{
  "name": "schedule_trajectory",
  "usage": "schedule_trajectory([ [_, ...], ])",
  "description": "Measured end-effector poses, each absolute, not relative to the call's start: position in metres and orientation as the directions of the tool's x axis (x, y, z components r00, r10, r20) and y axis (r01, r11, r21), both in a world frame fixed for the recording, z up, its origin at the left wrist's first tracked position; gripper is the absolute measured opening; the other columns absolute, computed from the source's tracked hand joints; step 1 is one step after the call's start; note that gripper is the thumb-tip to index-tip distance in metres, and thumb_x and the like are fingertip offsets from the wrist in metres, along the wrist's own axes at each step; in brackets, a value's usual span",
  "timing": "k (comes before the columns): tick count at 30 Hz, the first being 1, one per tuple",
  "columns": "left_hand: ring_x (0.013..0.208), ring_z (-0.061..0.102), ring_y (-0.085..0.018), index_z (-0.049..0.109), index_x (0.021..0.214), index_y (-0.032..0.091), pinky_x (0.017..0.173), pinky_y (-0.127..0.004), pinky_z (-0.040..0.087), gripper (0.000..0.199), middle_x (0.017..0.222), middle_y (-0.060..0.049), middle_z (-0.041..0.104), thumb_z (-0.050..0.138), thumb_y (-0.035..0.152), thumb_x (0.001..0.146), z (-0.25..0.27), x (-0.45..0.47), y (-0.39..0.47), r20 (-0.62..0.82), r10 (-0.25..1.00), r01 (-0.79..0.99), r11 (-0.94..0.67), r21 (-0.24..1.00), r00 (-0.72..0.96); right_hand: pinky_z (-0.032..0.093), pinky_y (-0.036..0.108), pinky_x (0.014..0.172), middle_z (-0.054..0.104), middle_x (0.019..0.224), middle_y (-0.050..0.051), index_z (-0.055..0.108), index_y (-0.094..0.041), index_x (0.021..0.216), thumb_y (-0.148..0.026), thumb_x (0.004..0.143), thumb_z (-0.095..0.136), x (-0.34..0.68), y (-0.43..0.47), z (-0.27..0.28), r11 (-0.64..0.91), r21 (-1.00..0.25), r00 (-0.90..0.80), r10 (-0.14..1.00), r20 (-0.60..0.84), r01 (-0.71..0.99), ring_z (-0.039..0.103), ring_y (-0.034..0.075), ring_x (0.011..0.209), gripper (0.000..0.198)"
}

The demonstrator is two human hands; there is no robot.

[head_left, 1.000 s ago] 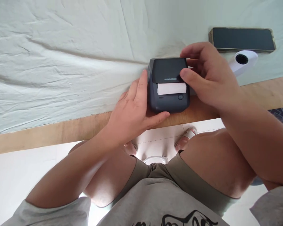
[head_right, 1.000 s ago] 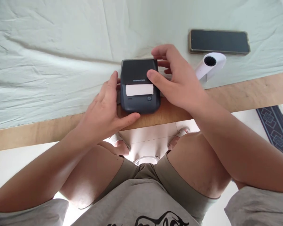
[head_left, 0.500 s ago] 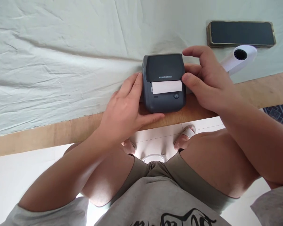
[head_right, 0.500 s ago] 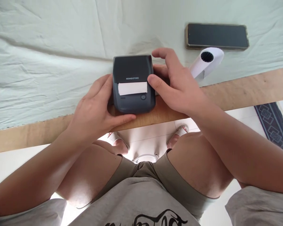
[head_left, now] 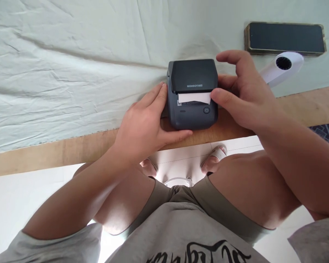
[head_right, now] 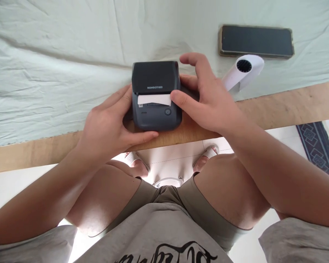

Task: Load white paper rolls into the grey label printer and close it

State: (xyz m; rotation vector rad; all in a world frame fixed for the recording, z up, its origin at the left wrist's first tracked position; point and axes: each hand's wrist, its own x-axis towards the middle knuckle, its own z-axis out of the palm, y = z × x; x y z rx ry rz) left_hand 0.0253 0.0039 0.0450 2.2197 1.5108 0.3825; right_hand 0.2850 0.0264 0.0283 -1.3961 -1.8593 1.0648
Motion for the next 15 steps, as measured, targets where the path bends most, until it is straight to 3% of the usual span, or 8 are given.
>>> schedule_trajectory([
  [3, 0.156, 0.058, -0.039, 0.050, 0.167, 0.021, 0.122, -0.049, 0.057, 0.090, 0.171, -0.009, 0.058, 0.071, 0.065, 0.091, 0.046, 0.026, 0.003, -0.017, 0.935, 0.803, -0.295, 0.518, 0.354, 0.064, 0.023, 0.095, 0.068, 0.136, 0.002, 0.041, -0.027, 0.153, -0.061, 0.092, 0.074, 0.284, 0.029, 0.035, 0.046, -0.874, -0.216, 0.974, -0.068, 0.483, 0.071, 0.004, 0.107, 0.076],
  [5, 0.156, 0.057, -0.038, 0.050, 0.168, 0.020, 0.124, -0.048, 0.054, 0.087, 0.171, -0.009, 0.058, 0.066, 0.063, 0.094, 0.046, 0.025, 0.002, -0.005, 0.934, 0.798, -0.302, 0.522, 0.357, 0.058, 0.014, 0.088, 0.066, 0.132, 0.000, 0.054, -0.025, 0.144, -0.052, 0.087, 0.081, 0.282, 0.031, 0.041, 0.087, -0.846, -0.116, 0.993, 0.030, 0.527, 0.067, 0.001, 0.108, 0.068],
  [7, 0.156, 0.056, -0.037, 0.049, 0.168, 0.020, 0.127, -0.049, 0.052, 0.085, 0.173, -0.010, 0.056, 0.063, 0.063, 0.096, 0.045, 0.025, 0.001, 0.005, 0.930, 0.796, -0.318, 0.515, 0.368, 0.049, 0.012, 0.077, 0.065, 0.110, -0.001, 0.062, -0.021, 0.133, -0.051, 0.083, 0.085, 0.279, 0.034, 0.048, 0.175, -0.807, -0.054, 0.983, 0.176, 0.564, 0.062, -0.003, 0.097, 0.062],
  [10, 0.154, 0.058, -0.037, 0.046, 0.170, 0.011, 0.128, -0.048, 0.050, 0.090, 0.171, -0.015, 0.056, 0.060, 0.062, 0.097, 0.043, 0.024, 0.001, 0.006, 0.920, 0.797, -0.342, 0.497, 0.391, 0.040, 0.015, 0.062, 0.052, 0.079, -0.002, 0.060, -0.018, 0.129, -0.048, 0.097, 0.071, 0.270, 0.040, 0.061, 0.253, -0.766, -0.059, 0.961, 0.271, 0.591, 0.055, -0.004, 0.072, 0.046],
  [12, 0.153, 0.059, -0.037, 0.044, 0.170, 0.005, 0.129, -0.046, 0.050, 0.095, 0.170, -0.017, 0.056, 0.059, 0.063, 0.097, 0.043, 0.023, 0.001, 0.008, 0.915, 0.796, -0.355, 0.490, 0.403, 0.040, 0.016, 0.058, 0.058, 0.088, -0.002, 0.058, -0.017, 0.128, -0.039, 0.105, 0.058, 0.263, 0.043, 0.068, 0.269, -0.746, -0.068, 0.955, 0.288, 0.609, 0.060, -0.005, 0.070, 0.032],
  [15, 0.153, 0.058, -0.036, 0.043, 0.171, 0.005, 0.130, -0.045, 0.049, 0.097, 0.171, -0.017, 0.056, 0.059, 0.065, 0.096, 0.042, 0.022, 0.002, 0.010, 0.916, 0.798, -0.355, 0.486, 0.401, 0.035, 0.015, 0.053, 0.064, 0.106, 0.000, 0.059, -0.016, 0.124, -0.037, 0.107, 0.053, 0.257, 0.044, 0.076, 0.251, -0.673, -0.052, 0.952, 0.301, 0.695, 0.071, -0.001, 0.087, 0.028],
])
